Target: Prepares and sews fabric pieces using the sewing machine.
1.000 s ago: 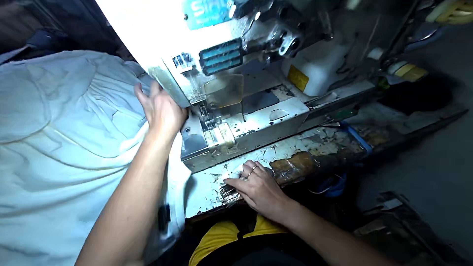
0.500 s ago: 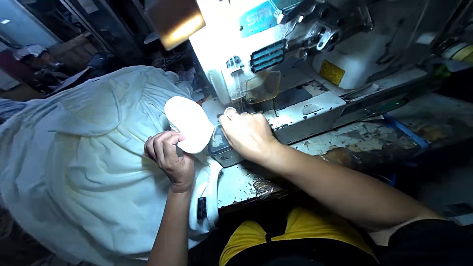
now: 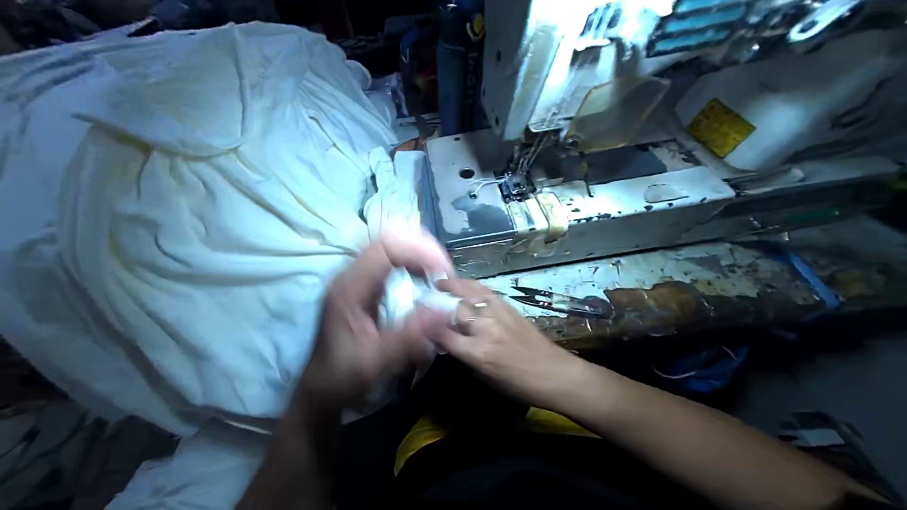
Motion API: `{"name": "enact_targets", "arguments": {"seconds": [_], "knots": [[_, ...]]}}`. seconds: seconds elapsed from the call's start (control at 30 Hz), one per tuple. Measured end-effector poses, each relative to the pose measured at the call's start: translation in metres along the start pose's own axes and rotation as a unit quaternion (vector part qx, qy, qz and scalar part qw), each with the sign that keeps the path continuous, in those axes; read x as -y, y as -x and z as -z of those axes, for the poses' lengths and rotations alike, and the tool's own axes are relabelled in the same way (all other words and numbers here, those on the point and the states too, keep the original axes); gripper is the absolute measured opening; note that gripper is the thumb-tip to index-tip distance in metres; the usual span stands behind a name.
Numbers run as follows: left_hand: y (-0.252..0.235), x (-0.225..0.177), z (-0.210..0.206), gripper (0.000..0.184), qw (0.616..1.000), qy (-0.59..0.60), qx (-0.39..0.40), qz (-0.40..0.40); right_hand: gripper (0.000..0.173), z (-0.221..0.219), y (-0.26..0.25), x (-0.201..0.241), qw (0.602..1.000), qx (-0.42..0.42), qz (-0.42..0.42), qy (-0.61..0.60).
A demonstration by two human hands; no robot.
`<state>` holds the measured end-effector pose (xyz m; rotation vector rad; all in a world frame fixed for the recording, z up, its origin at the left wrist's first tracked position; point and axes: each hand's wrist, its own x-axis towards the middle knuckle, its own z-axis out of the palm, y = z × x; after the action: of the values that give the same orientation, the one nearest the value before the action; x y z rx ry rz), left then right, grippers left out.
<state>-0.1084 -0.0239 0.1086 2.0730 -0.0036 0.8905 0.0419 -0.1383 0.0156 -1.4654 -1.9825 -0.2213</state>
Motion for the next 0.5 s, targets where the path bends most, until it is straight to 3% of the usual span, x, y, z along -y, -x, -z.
{"name": "enact_targets", "arguments": {"seconds": [0.07, 0.1, 0.13, 0.2, 0.27, 0.33, 0.43, 0.5], "knots": [[0.051, -0.001, -0.038, 0.040, 0.961, 0.165, 0.218, 0.048, 0.018, -0.027, -0.029, -0.004, 0.997, 0.038, 0.059, -0.023], [0.077, 0.008, -0.055, 0.047, 0.938, 0.199, 0.265, 0.099, 0.015, -0.031, -0.042, -0.005, 0.996, 0.021, 0.084, -0.033], [0.103, 0.018, -0.068, 0.053, 0.924, 0.238, 0.238, 0.180, 0.014, -0.024, -0.053, -0.003, 0.994, -0.019, 0.092, -0.054], [0.143, 0.031, -0.072, 0.065, 0.879, 0.368, 0.000, 0.305, 0.016, 0.006, -0.068, -0.001, 0.979, -0.154, 0.074, -0.110], [0.152, 0.026, -0.042, 0.066, 0.825, 0.436, -0.231, 0.275, 0.019, 0.045, -0.070, -0.011, 0.953, -0.253, 0.046, -0.160], [0.138, 0.007, 0.009, 0.052, 0.790, 0.388, -0.433, 0.195, 0.018, 0.065, -0.056, -0.022, 0.953, -0.263, 0.025, -0.148], [0.111, -0.019, 0.074, 0.029, 0.821, 0.184, -0.536, 0.075, 0.015, 0.034, -0.017, -0.013, 0.984, -0.144, 0.006, -0.102], [0.102, -0.025, 0.061, 0.020, 0.865, -0.090, -0.486, 0.083, 0.032, 0.013, 0.000, 0.010, 0.959, -0.051, -0.054, -0.274]]}}
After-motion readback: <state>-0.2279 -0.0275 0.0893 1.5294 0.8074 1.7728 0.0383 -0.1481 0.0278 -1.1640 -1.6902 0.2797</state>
